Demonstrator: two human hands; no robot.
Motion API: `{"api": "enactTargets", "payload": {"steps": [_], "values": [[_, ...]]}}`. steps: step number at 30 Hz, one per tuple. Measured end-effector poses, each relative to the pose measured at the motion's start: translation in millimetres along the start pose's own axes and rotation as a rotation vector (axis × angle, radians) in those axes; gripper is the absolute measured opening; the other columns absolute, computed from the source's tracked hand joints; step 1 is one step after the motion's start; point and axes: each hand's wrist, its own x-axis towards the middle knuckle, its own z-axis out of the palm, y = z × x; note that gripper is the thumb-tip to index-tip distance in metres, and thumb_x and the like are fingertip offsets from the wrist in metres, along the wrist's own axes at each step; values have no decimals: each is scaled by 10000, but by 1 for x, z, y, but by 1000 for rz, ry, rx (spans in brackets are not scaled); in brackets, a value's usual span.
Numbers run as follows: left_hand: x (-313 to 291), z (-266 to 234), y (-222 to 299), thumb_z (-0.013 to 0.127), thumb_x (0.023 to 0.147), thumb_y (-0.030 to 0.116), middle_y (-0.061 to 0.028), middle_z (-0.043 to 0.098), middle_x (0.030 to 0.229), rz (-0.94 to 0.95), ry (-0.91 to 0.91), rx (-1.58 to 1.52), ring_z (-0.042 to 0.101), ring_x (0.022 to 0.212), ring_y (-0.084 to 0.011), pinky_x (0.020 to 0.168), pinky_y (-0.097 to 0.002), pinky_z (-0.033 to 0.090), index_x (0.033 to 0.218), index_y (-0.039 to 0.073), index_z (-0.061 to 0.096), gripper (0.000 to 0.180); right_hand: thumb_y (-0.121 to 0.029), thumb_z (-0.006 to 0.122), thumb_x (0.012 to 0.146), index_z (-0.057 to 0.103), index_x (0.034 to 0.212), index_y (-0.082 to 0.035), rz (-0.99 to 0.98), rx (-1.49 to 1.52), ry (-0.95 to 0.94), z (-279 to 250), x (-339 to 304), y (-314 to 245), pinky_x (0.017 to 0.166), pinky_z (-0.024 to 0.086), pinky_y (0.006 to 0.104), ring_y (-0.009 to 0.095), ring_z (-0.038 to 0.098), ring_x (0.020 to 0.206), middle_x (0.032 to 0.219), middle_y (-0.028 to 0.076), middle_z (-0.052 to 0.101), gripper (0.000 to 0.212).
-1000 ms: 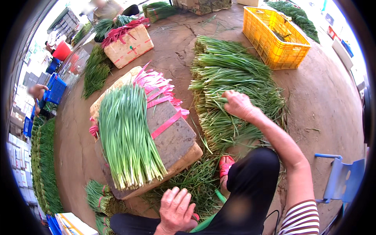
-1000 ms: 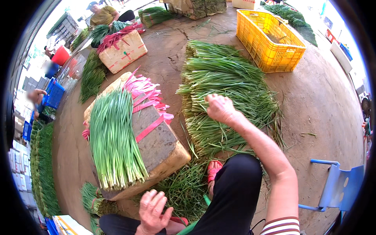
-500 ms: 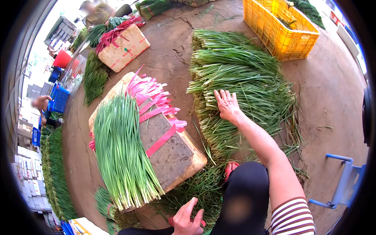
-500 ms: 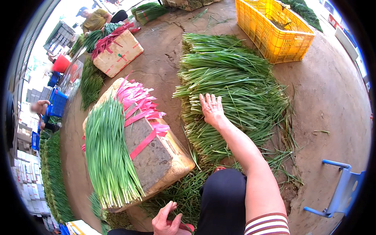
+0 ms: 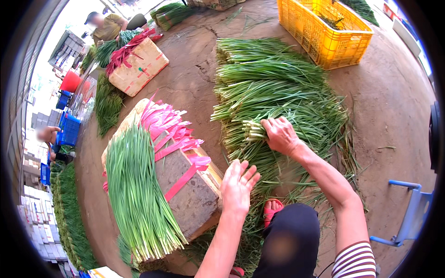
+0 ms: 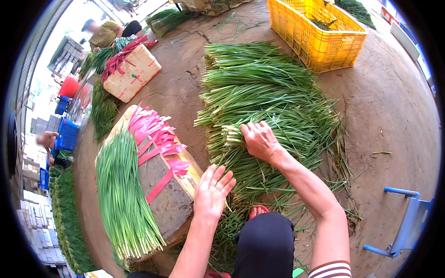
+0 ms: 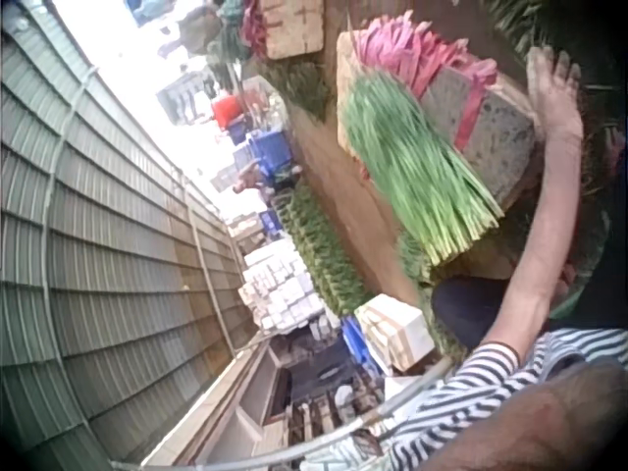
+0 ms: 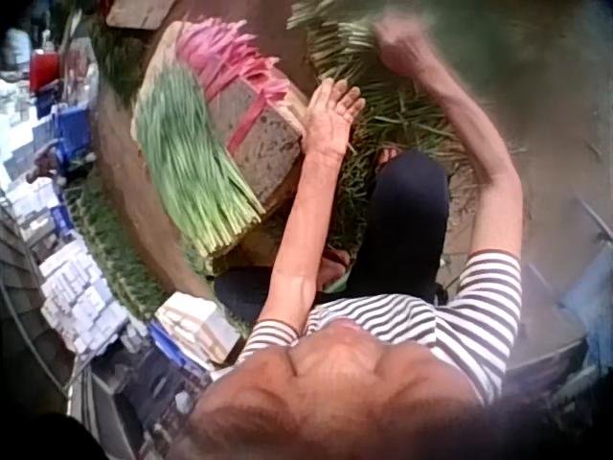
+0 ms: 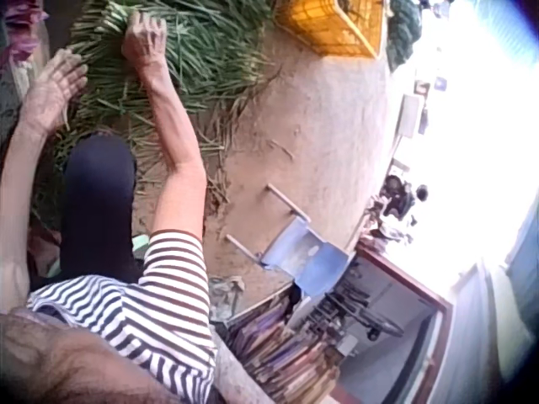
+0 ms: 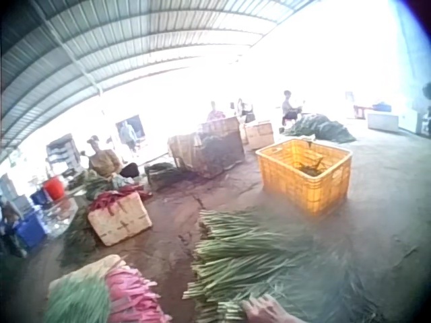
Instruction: The person picks up large handfuls of green chives, aligns the roots by hand, and secures them into bundles using pink plastic strips.
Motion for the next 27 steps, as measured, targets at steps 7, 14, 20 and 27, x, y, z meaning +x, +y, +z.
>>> {"api": "enactTargets", "payload": {"steps": [7,14,20,27], "values": [[100,6,-30,536,950,581,-162,381,1483,-165,25,-122,434,1305,-362,1075,-553,381,1496,113,291,760,-118,598,764,598,1078,-29,-40,80,21,-21,-24,-16,764,469,381,270,648,809,895,98,642,327],[115,5,-33,459,1009,529,-85,605,1236,-136,-34,-96,533,1192,-258,1033,-469,410,1181,111,612,477,-122,650,715,389,1457,-25,131,-19,-213,-19,-38,-54,1151,233,529,342,316,1430,1541,191,325,792],[102,17,-28,470,1021,489,-47,598,1232,12,-110,30,541,1149,-205,1017,-432,420,1275,92,549,478,-87,702,686,365,1473,-54,9,248,-218,-3,-9,-47,1149,275,503,278,427,1379,1437,146,486,856],[40,14,-33,576,1000,334,-74,629,1203,1,-15,138,605,1105,-230,965,-399,468,1277,61,548,389,-119,716,714,607,1075,-46,34,393,-266,-29,-7,-28,802,521,444,348,677,869,890,154,683,384]]}}
